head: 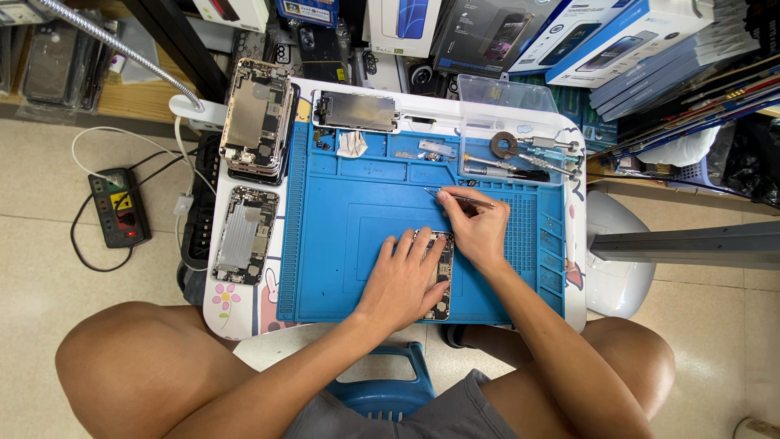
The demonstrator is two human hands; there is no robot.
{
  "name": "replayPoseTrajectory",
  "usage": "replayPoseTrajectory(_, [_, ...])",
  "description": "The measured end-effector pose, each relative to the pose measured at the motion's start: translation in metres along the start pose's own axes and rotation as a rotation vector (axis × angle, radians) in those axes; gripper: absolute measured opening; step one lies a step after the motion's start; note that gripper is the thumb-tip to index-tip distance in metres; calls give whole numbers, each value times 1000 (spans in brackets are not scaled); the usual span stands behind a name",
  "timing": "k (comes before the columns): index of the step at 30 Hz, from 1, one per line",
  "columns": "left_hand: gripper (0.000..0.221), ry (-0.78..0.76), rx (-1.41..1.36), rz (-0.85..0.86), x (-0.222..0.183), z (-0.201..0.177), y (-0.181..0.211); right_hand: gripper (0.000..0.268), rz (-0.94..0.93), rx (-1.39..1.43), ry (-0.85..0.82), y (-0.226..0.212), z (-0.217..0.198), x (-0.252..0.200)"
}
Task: The person uses tweezers and a screwdriver to remove small components and screws from a disassembled smartphone chassis on a blue work mat. They place removed parts on the mat and continue unscrewing and extracting internal pieces.
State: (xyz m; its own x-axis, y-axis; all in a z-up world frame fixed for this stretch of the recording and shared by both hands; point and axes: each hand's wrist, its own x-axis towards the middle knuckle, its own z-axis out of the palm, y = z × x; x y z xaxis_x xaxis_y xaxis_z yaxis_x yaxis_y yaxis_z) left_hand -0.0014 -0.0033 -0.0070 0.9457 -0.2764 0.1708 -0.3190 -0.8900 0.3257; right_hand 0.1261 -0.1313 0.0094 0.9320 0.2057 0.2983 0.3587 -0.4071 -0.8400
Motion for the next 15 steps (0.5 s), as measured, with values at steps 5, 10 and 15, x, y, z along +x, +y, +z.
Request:
replayPoseTrajectory(5, [66,5,-1,2,0,-1,-1,8,-3,-9,-8,0,0,1])
replayPoseTrajectory(10, [66,14,-6,5,0,0,0,7,2,-16,0,2,-1,0])
replayPoseTrajectory(15, [67,15,-2,2,0,1,0,6,8,-19,3,4,0,-1])
